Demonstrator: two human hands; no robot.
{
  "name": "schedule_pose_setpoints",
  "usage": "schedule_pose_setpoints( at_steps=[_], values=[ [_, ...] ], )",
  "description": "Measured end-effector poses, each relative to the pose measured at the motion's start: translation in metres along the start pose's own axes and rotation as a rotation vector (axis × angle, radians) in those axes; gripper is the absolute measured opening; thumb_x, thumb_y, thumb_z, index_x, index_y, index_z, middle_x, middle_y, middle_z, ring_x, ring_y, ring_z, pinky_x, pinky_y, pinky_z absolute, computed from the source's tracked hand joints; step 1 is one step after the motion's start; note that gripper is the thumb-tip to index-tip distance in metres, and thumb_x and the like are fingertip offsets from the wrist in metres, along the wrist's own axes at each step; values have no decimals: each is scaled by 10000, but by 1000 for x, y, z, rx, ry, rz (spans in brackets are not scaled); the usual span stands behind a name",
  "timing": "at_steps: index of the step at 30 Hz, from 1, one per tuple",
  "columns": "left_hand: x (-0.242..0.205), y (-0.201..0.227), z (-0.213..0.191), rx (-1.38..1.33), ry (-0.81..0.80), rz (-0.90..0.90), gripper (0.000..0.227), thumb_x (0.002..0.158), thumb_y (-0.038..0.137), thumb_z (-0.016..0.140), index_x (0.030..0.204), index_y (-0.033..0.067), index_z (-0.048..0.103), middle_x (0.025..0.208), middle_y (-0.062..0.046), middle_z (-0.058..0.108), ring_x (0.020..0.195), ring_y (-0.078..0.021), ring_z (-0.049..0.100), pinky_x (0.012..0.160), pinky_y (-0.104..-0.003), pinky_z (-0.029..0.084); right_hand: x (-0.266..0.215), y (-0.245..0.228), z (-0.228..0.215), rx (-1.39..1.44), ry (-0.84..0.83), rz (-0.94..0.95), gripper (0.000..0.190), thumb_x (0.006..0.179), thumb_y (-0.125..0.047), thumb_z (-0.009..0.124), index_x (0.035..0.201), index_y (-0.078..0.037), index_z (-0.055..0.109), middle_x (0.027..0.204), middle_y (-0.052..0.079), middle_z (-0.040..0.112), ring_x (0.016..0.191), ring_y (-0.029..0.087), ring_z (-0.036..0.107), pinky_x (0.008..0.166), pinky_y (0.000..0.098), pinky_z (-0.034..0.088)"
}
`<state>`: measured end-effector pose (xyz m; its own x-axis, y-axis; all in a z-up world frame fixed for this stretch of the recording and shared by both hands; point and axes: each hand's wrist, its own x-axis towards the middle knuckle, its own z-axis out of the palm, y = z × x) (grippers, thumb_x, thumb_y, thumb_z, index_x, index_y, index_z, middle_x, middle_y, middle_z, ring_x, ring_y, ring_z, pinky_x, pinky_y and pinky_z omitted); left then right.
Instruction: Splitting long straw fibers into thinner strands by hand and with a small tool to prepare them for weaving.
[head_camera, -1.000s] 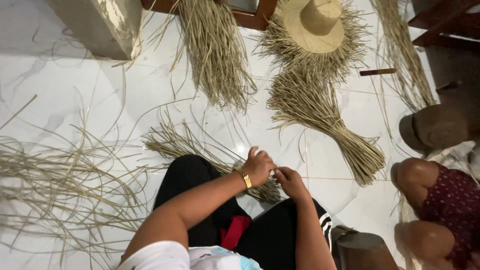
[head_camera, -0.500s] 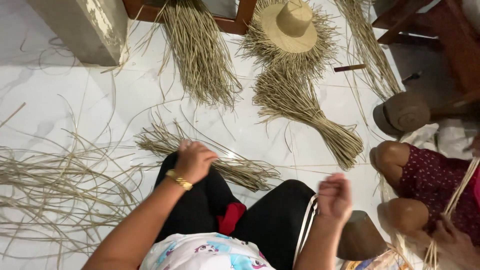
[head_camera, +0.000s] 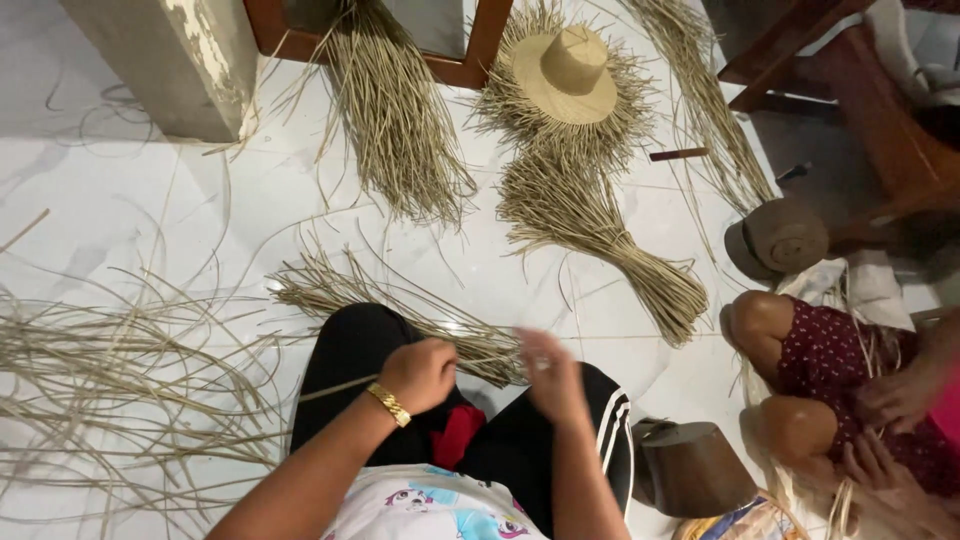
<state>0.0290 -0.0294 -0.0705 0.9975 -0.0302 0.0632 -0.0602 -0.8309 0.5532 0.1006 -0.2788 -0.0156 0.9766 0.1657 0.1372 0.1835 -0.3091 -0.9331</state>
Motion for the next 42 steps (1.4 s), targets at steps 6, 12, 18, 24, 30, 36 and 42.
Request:
schedule_pose_setpoints(
  at_steps=[6,12,18,24,30,36,42],
  values=[
    [-4,24,-18,35,-21,64,97,879,341,616,874,255,662,825,9,635,812,-243,719,684,-379,586,-25,-41,43,-523,-338,-463,159,921,-146,686,1000,-211,807,848,-60,784,880,168,744,895,342,541],
    [-15,33,-27,-183,-114,51,276,899,329,623,696,142,613,660,-81,609,719,-331,697,606,-403,557,-25,-37,44,-475,-351,-360,76,869,-246,691,821,-225,746,731,-38,694,680,239,701,671,364,580],
    [-23,35,-32,-484,-139,-37,402,920,331,639,635,64,546,571,-158,600,648,-383,658,557,-415,505,27,11,19,-705,-210,-184,95,800,-270,632,826,-272,723,860,-3,680,739,328,713,699,448,594],
    [-38,39,-82,-686,-278,11,434,943,235,641,570,98,467,468,-1,486,520,-124,451,469,-302,396,78,46,-51,-921,-90,4,126,829,-306,682,916,-264,763,926,35,703,903,338,733,828,480,604],
    [-52,7,-94,-774,-381,27,472,965,206,658,548,134,449,449,53,428,474,-82,377,437,-255,315,100,69,-117,-1102,-38,96,172,873,-329,666,981,-301,796,989,37,733,951,337,740,865,478,594],
    [-67,-46,-140,-734,-453,119,479,962,217,706,558,140,462,460,69,415,476,-78,368,436,-266,310,113,100,-206,-1235,-20,227,264,940,-350,628,1134,-278,793,1097,162,740,1081,406,714,976,512,565],
    [-82,-63,-173,-798,-511,-50,487,979,166,715,546,124,498,441,71,463,443,-66,358,436,-230,312,122,113,-259,-1493,102,452,371,928,-358,575,1177,-208,805,1067,198,781,1029,365,763,874,495,604]
  ],
)
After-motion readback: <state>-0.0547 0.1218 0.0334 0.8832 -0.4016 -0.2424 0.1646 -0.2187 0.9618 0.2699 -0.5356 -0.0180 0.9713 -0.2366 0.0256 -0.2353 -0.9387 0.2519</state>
